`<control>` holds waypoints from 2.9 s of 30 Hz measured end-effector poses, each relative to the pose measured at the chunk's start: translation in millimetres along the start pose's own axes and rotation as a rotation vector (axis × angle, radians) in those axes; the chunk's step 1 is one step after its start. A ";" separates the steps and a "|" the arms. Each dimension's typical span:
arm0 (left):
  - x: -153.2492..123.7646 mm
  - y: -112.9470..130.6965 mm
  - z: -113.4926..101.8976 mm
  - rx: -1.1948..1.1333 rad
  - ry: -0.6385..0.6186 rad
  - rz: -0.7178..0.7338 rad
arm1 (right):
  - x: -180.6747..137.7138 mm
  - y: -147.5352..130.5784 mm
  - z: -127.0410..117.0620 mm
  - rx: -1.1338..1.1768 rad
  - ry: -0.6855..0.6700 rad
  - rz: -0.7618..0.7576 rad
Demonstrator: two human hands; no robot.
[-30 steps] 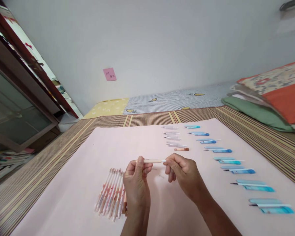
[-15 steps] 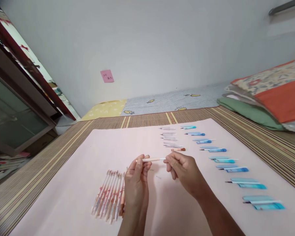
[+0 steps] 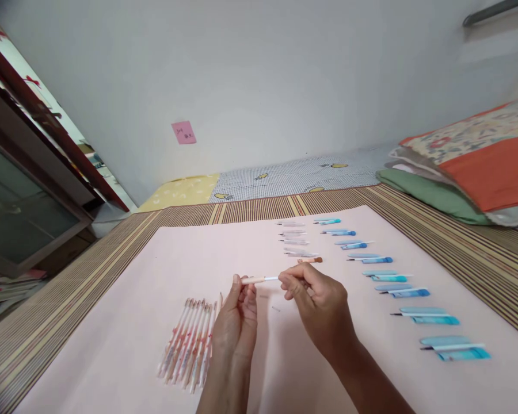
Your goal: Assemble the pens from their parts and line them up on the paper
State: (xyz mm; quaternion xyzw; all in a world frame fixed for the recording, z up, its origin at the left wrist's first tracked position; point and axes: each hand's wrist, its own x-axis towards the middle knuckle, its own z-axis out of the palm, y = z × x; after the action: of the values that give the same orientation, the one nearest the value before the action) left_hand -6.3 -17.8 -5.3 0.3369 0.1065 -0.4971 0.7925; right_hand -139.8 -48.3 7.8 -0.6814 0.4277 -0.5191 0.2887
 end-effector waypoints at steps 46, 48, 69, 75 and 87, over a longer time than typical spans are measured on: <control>17.5 11.6 -10.6 -0.014 0.030 -0.009 | 5.0 -5.1 -7.1 0.101 0.064 0.153; 20.3 12.9 -13.1 -0.090 -0.009 -0.109 | 4.5 -8.1 -10.3 0.088 0.085 0.130; 34.1 10.5 -29.3 -0.217 -0.300 -0.293 | -6.4 -28.0 -11.1 -0.102 0.066 -0.265; 31.0 10.8 -25.5 -0.237 -0.235 -0.283 | -6.9 -33.2 -8.9 -0.066 0.068 -0.357; 34.7 9.8 -28.1 -0.209 -0.272 -0.277 | -6.1 -20.8 -8.1 -0.041 0.079 -0.178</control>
State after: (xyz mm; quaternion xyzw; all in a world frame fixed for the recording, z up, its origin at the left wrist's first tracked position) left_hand 23.5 -21.9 -39.6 0.1651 0.0947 -0.6282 0.7544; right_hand -142.2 -32.8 24.8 -0.7014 0.3869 -0.5604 0.2104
